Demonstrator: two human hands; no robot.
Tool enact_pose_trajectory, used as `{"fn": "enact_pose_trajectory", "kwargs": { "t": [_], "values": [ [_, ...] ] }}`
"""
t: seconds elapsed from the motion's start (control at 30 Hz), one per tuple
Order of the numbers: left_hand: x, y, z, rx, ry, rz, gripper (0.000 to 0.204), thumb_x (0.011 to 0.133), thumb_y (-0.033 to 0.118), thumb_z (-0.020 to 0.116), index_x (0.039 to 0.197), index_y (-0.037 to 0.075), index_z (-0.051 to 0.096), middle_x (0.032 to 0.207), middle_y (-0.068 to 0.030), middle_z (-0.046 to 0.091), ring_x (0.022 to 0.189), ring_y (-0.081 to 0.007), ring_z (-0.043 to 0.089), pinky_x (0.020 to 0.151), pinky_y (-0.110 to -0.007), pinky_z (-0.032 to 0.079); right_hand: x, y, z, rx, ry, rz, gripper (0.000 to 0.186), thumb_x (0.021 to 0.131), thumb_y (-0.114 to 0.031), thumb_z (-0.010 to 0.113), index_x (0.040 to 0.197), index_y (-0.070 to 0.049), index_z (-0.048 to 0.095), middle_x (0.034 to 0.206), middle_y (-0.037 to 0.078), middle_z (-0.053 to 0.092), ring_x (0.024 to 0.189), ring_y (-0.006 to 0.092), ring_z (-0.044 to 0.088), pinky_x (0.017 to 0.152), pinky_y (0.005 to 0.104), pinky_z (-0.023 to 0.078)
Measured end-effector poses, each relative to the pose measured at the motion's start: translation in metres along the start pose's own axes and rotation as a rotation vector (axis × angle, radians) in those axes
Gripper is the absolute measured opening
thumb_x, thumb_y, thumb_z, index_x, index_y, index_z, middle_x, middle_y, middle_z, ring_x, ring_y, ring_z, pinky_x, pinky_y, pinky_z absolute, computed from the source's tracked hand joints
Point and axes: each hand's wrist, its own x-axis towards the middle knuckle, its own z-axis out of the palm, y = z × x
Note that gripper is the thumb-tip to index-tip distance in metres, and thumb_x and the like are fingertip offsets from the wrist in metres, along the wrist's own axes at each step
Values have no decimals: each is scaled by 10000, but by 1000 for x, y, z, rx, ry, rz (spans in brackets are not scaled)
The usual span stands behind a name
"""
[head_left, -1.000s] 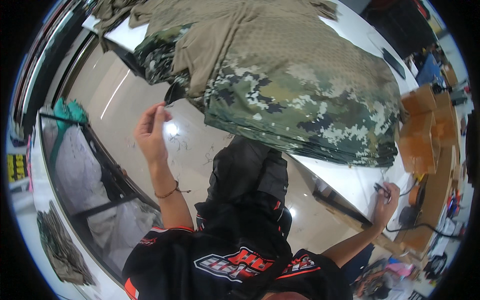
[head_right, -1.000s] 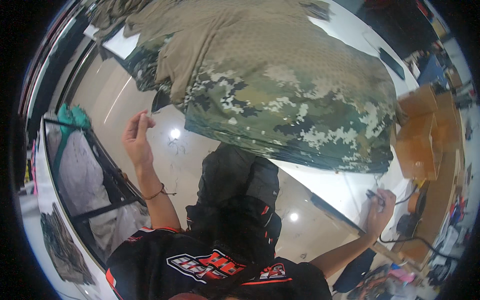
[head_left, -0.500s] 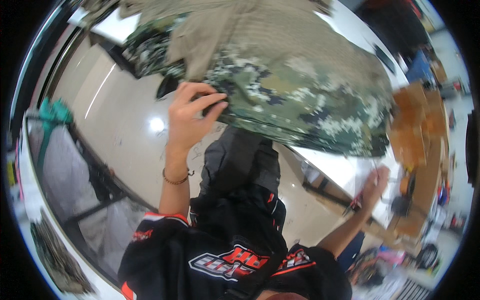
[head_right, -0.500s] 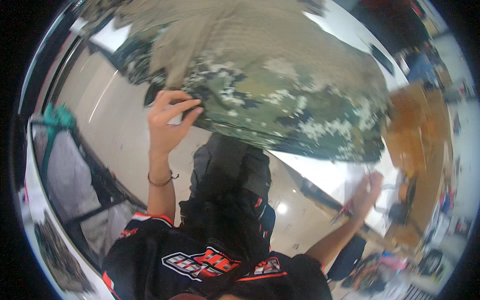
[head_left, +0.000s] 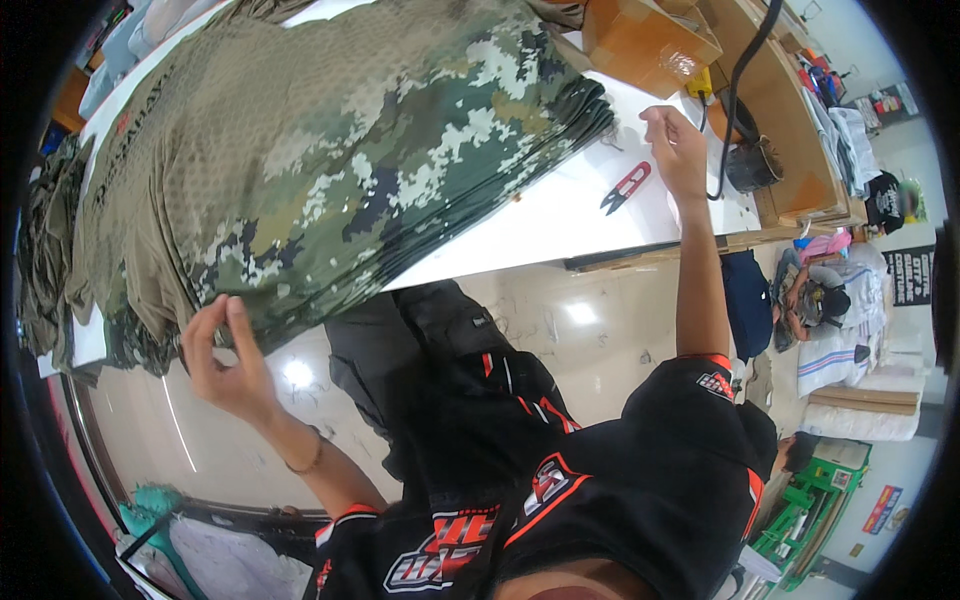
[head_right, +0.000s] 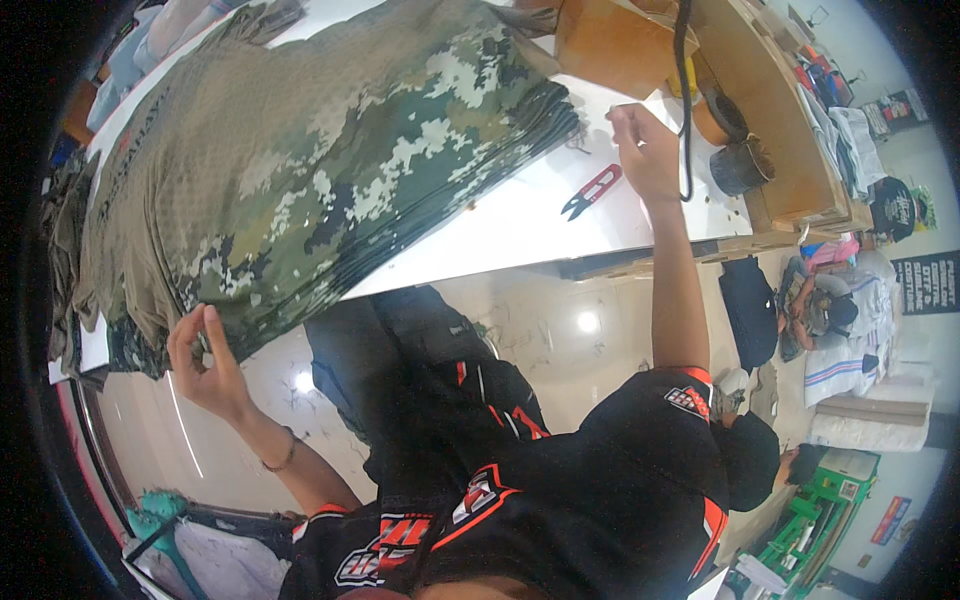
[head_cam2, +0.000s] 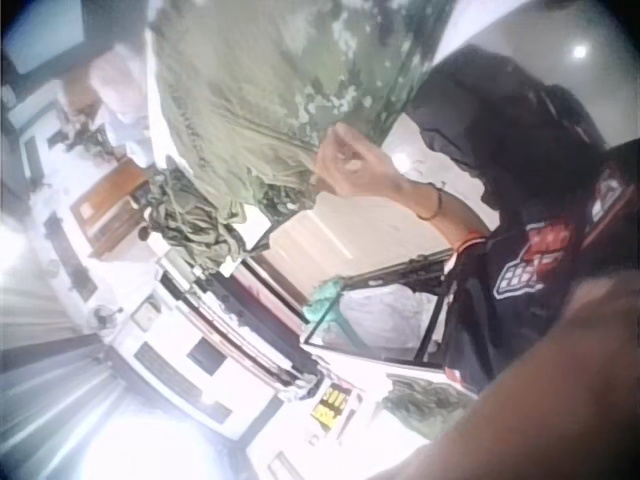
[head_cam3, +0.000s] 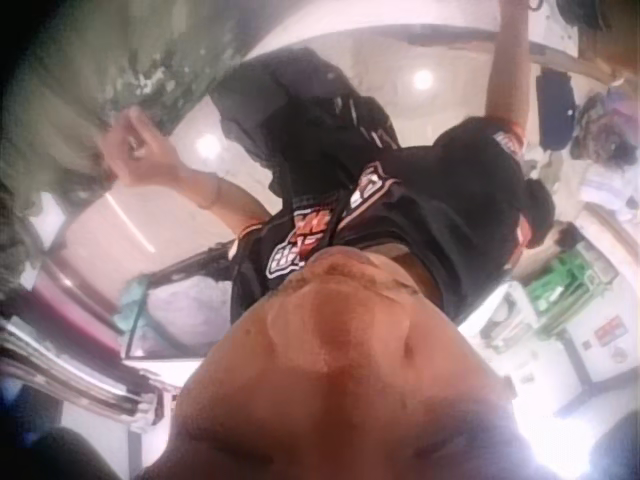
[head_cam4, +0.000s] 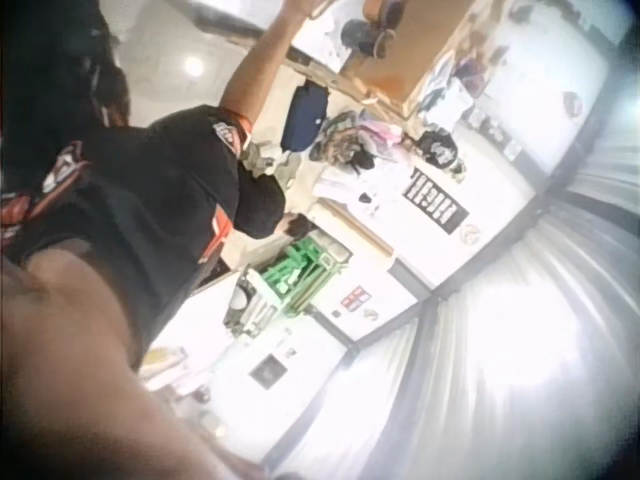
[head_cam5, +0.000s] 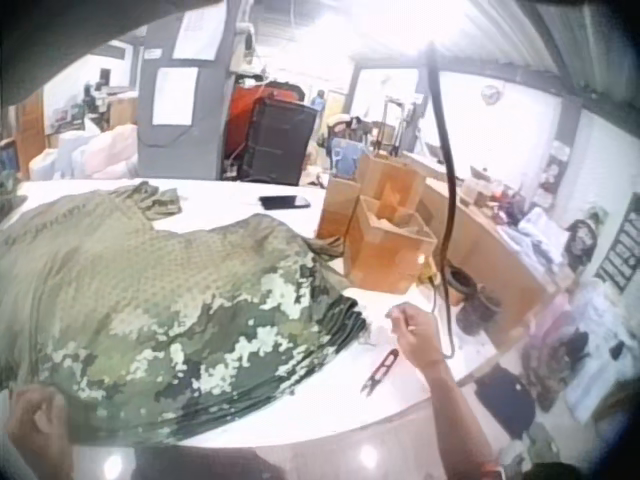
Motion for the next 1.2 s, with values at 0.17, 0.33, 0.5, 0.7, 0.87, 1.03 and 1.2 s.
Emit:
{"fn": "enact_pose_trajectory", "kwargs": {
  "t": [0.17, 0.33, 0.5, 0.7, 0.87, 1.03, 1.2],
  "values": [
    [24, 131, 61, -361, -422, 250, 214, 779, 42, 863, 984, 50, 803, 914, -98, 742, 831, -255, 692, 772, -342, 541, -19, -13, -28, -53, -478, -435, 463, 707, -62, 890, 1150, -111, 762, 1172, 40, 696, 1107, 244, 635, 955, 364, 497],
    [37, 193, 173, -515, -824, 432, 259, 838, 177, 820, 1017, -2, 765, 911, -152, 732, 808, -307, 706, 752, -380, 559, -28, -21, -25, -77, -575, -193, 314, 732, 20, 830, 1002, -89, 712, 1005, 32, 644, 1016, 244, 587, 932, 394, 481],
    [41, 217, 289, -428, -713, 429, 330, 834, 182, 777, 1095, -19, 746, 943, -171, 747, 877, -343, 722, 824, -424, 580, -21, -16, -21, -104, -540, -381, 252, 795, 112, 706, 919, -64, 575, 962, 57, 629, 982, 253, 586, 897, 340, 479],
    [57, 220, 342, -333, -915, 411, 341, 826, 118, 728, 1139, -16, 749, 1019, -206, 770, 912, -377, 740, 877, -422, 590, -15, -8, -3, 560, -205, -171, 90, 1028, 10, 558, 1108, -24, 537, 880, 9, 513, 750, 98, 476, 731, 256, 439],
    [72, 192, 324, -518, -875, 379, 268, 801, 62, 709, 1056, -2, 759, 962, -187, 769, 815, -328, 749, 811, -377, 598, 26, -47, 7, 417, -137, 56, 160, 999, -183, 723, 1006, -23, 707, 792, -67, 544, 752, 35, 465, 670, 226, 379],
    [92, 154, 300, -529, -813, 433, 259, 824, 2, 683, 1080, 3, 722, 978, -172, 767, 842, -292, 751, 792, -363, 594, 63, -66, 42, 432, -285, 20, 138, 980, -134, 724, 1051, -17, 743, 871, -39, 654, 787, 32, 535, 701, 220, 415],
    [100, 130, 283, -576, -636, 381, 229, 778, -116, 660, 966, 15, 666, 938, -105, 615, 796, -328, 652, 722, -433, 542, 76, -82, 75, 421, -470, 56, 147, 981, -128, 718, 1077, -31, 773, 930, -12, 723, 710, 27, 546, 620, 214, 420]
  ]
}}
